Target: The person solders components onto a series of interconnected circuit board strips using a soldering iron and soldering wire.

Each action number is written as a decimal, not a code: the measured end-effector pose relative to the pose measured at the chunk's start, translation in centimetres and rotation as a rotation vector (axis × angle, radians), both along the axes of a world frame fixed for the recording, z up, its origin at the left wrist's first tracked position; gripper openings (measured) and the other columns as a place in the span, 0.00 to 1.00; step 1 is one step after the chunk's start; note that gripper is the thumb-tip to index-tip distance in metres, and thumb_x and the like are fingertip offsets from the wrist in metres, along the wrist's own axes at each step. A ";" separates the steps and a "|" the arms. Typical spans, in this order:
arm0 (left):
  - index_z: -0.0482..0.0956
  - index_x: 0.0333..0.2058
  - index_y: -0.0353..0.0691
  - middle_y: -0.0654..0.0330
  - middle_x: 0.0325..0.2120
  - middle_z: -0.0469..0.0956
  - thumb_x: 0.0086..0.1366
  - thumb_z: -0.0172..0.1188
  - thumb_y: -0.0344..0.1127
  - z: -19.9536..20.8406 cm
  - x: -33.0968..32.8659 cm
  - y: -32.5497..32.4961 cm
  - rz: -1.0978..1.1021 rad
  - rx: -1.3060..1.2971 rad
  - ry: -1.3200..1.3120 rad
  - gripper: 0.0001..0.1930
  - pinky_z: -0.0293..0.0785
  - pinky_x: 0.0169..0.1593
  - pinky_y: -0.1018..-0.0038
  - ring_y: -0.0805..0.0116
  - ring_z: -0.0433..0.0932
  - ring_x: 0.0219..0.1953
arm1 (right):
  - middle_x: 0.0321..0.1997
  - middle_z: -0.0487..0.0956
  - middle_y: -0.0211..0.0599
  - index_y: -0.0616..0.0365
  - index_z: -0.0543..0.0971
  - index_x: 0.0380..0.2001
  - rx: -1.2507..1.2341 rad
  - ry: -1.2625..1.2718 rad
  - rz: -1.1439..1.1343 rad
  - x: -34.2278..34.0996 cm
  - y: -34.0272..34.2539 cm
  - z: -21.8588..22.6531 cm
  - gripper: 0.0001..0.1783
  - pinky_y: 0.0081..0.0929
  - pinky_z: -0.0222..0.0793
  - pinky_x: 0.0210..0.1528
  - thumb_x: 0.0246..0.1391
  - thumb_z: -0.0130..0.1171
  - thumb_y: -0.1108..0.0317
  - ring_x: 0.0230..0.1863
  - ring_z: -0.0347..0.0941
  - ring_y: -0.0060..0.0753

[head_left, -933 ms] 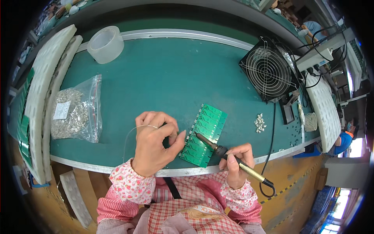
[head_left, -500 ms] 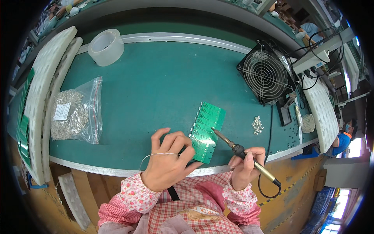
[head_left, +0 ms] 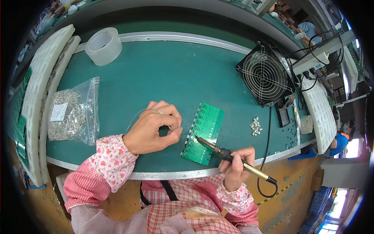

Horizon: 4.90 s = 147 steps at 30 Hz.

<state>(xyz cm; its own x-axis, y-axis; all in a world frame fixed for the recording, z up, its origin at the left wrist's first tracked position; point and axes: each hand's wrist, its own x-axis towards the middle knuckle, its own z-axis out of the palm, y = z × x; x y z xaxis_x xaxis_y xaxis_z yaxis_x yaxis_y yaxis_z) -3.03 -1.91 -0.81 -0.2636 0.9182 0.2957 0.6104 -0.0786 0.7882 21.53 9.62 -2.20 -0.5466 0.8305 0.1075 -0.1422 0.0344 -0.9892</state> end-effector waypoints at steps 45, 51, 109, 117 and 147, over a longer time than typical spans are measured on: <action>0.73 0.17 0.39 0.64 0.33 0.78 0.52 0.66 0.28 -0.6 0.3 0.2 -0.054 0.039 0.020 0.11 0.60 0.48 0.67 0.65 0.72 0.34 | 0.24 0.75 0.39 0.61 0.66 0.38 0.038 -0.004 0.031 -0.2 -0.1 0.2 0.10 0.21 0.71 0.23 0.62 0.54 0.67 0.19 0.72 0.23; 0.73 0.17 0.40 0.64 0.33 0.78 0.53 0.66 0.29 -0.9 0.4 0.3 -0.043 0.021 0.067 0.11 0.60 0.48 0.67 0.65 0.72 0.34 | 0.25 0.76 0.39 0.62 0.66 0.37 0.019 -0.050 0.076 -0.2 0.0 0.5 0.11 0.22 0.72 0.24 0.62 0.55 0.67 0.20 0.73 0.23; 0.74 0.20 0.42 0.67 0.31 0.77 0.57 0.66 0.32 -1.2 0.8 0.4 0.001 0.014 0.117 0.11 0.62 0.48 0.68 0.68 0.75 0.34 | 0.28 0.80 0.44 0.62 0.65 0.37 0.082 -0.005 -0.099 -1.3 -1.5 0.1 0.11 0.23 0.77 0.25 0.63 0.57 0.70 0.21 0.80 0.30; 0.73 0.20 0.42 0.67 0.30 0.77 0.57 0.66 0.32 -1.3 0.8 0.4 0.004 0.040 0.127 0.11 0.62 0.48 0.68 0.68 0.75 0.34 | 0.22 0.79 0.42 0.61 0.66 0.38 0.341 -0.124 -0.028 -0.5 -1.8 -0.5 0.11 0.22 0.75 0.25 0.62 0.57 0.69 0.22 0.80 0.29; 0.74 0.22 0.35 0.60 0.30 0.77 0.58 0.62 0.25 0.1 -1.1 -0.8 0.198 0.015 0.046 0.08 0.67 0.42 0.71 0.67 0.74 0.33 | 0.17 0.77 0.41 0.57 0.72 0.33 0.708 -0.013 0.160 1.5 -3.5 12.3 0.14 0.32 0.73 0.18 0.51 0.67 0.63 0.16 0.75 0.40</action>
